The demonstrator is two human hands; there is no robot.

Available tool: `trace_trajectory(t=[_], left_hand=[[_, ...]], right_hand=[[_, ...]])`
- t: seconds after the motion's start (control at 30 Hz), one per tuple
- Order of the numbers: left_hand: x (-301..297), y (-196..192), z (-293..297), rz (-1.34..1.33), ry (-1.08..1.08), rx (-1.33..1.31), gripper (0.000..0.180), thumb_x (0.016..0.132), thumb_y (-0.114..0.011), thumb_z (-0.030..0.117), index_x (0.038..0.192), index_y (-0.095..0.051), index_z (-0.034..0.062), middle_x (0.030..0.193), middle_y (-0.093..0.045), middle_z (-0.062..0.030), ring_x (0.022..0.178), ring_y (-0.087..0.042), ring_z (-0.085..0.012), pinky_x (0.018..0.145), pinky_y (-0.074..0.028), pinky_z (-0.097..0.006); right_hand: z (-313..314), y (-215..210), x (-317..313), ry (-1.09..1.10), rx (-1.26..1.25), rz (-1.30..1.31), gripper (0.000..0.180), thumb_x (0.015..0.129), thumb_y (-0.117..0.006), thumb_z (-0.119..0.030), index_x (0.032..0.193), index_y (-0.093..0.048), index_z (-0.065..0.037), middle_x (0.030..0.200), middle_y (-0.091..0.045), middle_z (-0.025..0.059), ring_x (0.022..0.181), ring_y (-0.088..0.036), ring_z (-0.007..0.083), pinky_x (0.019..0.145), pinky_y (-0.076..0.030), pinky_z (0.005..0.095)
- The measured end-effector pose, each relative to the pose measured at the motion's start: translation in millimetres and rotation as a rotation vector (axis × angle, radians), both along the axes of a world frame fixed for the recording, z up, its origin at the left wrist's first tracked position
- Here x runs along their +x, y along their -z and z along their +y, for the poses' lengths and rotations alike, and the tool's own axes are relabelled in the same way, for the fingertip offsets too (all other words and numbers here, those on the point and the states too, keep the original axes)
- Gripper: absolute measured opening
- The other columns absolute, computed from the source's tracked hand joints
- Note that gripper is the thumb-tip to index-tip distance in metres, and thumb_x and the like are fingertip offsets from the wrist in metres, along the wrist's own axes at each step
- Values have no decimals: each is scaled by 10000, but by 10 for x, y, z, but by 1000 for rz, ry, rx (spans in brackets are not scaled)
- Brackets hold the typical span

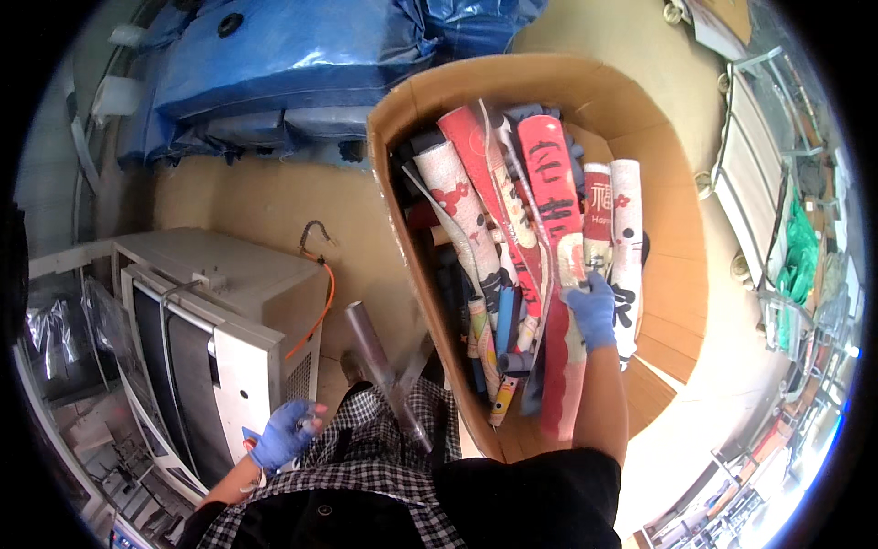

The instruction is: The person places rolled items onto a conveyor belt for heat-sealing in plastic film and then collects the packaged items from a bin to move them.

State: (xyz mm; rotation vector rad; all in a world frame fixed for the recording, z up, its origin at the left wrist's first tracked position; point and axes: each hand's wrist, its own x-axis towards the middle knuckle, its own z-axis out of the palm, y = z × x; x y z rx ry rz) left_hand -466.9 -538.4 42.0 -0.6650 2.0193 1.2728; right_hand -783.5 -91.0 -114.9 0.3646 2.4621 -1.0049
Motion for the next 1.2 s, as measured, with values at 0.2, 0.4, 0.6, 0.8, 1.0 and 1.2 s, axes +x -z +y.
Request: trace_trajectory(t=[0.2,0.4,0.6,0.8,1.0,1.2], left_hand=[[-354,-360,-47,498,198,155,709,813,-670,435,1332,-442,10,1267,-509,-208,1199,-473,-338,1020,-365,-391],[-362,-1394,-394,912,82,-310,1028,658,-763,454,1431,-255,4,1377,-356,-262,1258,-370,-439,1061,-288,-502],[691,-1399,-1635,1287,-350,-922,817,681,-732,143,1389,-348,7,1022,-555,-177,912,-561,-337,813,-450,-458],[1413,-1188,-2633,1096,-413,-1063,599,624,-746,213,1173,-542,87,1027,-596,-95,962,-575,-280,909,-402,-480],[1476,-765,-3298,642,-483,-1056,509,620,-702,199,1114,-603,131,1051,-609,-55,1009,-560,-242,938,-386,-429],[2118,-380,-3655,148,-536,-982,409,724,-613,101,1132,-578,86,1023,-583,-93,1011,-551,-269,884,-443,-384]], right_hand=[[-769,-1789,268,207,-795,161,557,736,-650,-153,1240,-490,21,1073,-603,111,927,-618,212,822,-519,328],[-3235,-2922,1118,11,-1195,311,622,805,-603,-236,1332,-379,9,1237,-523,160,1124,-535,289,991,-423,443],[-4661,-3018,2324,-266,-1280,479,645,797,-651,-234,1348,-396,-15,1256,-517,124,1177,-501,246,1026,-388,403],[-5418,-3123,1889,-621,-1392,302,843,793,-644,-567,1358,-372,-2,1325,-475,125,1242,-441,279,1067,-321,446],[-6596,-2260,1236,-188,-1455,-451,652,864,-506,-491,1337,-423,-50,1336,-486,154,1234,-460,322,1069,-339,488],[-7633,-1424,1956,-190,-1199,-735,508,885,-480,-457,1201,-535,-62,1179,-606,130,1088,-580,304,984,-441,486]])
